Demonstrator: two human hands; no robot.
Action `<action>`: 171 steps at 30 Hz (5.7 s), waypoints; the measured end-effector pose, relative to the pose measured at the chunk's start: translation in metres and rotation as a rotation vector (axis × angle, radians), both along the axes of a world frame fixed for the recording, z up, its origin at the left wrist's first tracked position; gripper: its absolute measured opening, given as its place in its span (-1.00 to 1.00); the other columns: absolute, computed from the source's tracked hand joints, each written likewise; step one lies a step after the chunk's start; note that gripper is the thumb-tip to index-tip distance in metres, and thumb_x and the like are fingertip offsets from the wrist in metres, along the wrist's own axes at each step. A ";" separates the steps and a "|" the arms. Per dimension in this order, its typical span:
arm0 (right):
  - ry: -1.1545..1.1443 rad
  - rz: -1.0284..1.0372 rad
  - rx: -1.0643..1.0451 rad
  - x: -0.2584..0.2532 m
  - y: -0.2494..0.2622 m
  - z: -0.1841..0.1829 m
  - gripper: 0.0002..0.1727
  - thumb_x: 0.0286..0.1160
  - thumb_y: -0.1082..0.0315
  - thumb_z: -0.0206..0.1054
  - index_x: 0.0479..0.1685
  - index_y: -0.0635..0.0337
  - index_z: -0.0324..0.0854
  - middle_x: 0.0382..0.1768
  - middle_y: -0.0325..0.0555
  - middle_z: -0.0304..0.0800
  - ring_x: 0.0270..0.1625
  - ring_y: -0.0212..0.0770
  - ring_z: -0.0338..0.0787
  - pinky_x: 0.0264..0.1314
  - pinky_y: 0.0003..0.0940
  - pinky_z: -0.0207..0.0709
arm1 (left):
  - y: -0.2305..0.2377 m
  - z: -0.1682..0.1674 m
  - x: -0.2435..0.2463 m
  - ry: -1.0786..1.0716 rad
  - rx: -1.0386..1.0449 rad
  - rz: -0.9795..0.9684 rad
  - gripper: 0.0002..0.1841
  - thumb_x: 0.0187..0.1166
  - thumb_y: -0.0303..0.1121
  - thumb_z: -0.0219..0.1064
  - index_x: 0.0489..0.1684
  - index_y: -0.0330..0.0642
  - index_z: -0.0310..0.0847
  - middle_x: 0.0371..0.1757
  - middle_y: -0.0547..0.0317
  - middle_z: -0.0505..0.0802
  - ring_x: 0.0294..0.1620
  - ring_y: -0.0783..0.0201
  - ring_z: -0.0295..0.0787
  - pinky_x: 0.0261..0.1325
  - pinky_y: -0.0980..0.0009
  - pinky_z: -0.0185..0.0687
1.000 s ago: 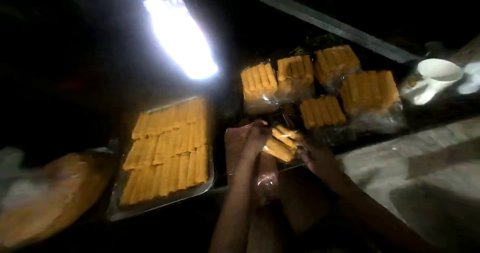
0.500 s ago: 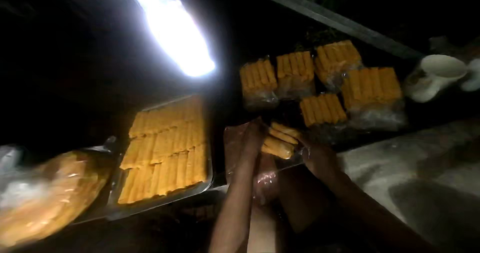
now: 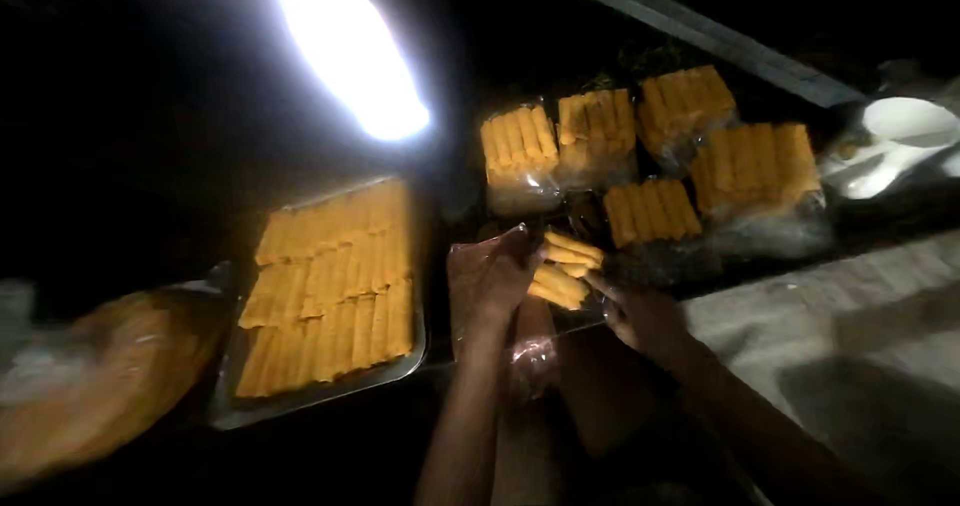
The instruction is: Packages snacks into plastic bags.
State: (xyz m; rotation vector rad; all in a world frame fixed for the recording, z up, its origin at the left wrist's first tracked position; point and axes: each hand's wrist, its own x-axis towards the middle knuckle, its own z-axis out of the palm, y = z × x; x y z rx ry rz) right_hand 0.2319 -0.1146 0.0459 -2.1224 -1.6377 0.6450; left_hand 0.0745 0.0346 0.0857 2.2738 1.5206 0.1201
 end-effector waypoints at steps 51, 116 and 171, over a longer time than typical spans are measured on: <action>-0.035 0.033 0.513 -0.009 0.007 -0.037 -0.65 0.56 0.35 0.29 0.24 0.00 0.84 0.04 0.12 0.91 -0.01 0.17 0.91 0.01 0.13 0.77 | -0.042 -0.042 -0.014 -0.251 0.317 -0.124 -0.65 0.69 -0.22 0.28 0.17 -0.32 0.76 0.23 -0.23 0.82 0.31 -0.25 0.72 0.39 -0.24 0.51; -0.179 0.347 0.628 -0.016 0.025 -0.035 -0.79 0.50 0.31 0.42 0.01 0.17 0.81 0.07 0.06 0.87 0.20 0.16 0.82 0.26 0.11 0.68 | -0.138 -0.061 -0.027 -0.189 0.312 -0.026 -0.71 0.49 -0.55 0.36 0.14 -0.49 0.69 0.12 -0.35 0.82 0.10 -0.22 0.85 0.14 -0.03 0.77; -0.049 0.092 0.558 -0.020 0.010 -0.045 -0.83 0.47 0.44 0.35 -0.15 0.36 0.78 0.10 0.26 0.83 0.15 0.24 0.84 0.24 0.12 0.70 | -0.060 -0.069 -0.017 -0.130 0.527 -0.261 -0.67 0.47 -0.55 0.38 0.20 -0.24 0.79 0.18 -0.21 0.85 0.17 -0.24 0.82 0.11 -0.16 0.69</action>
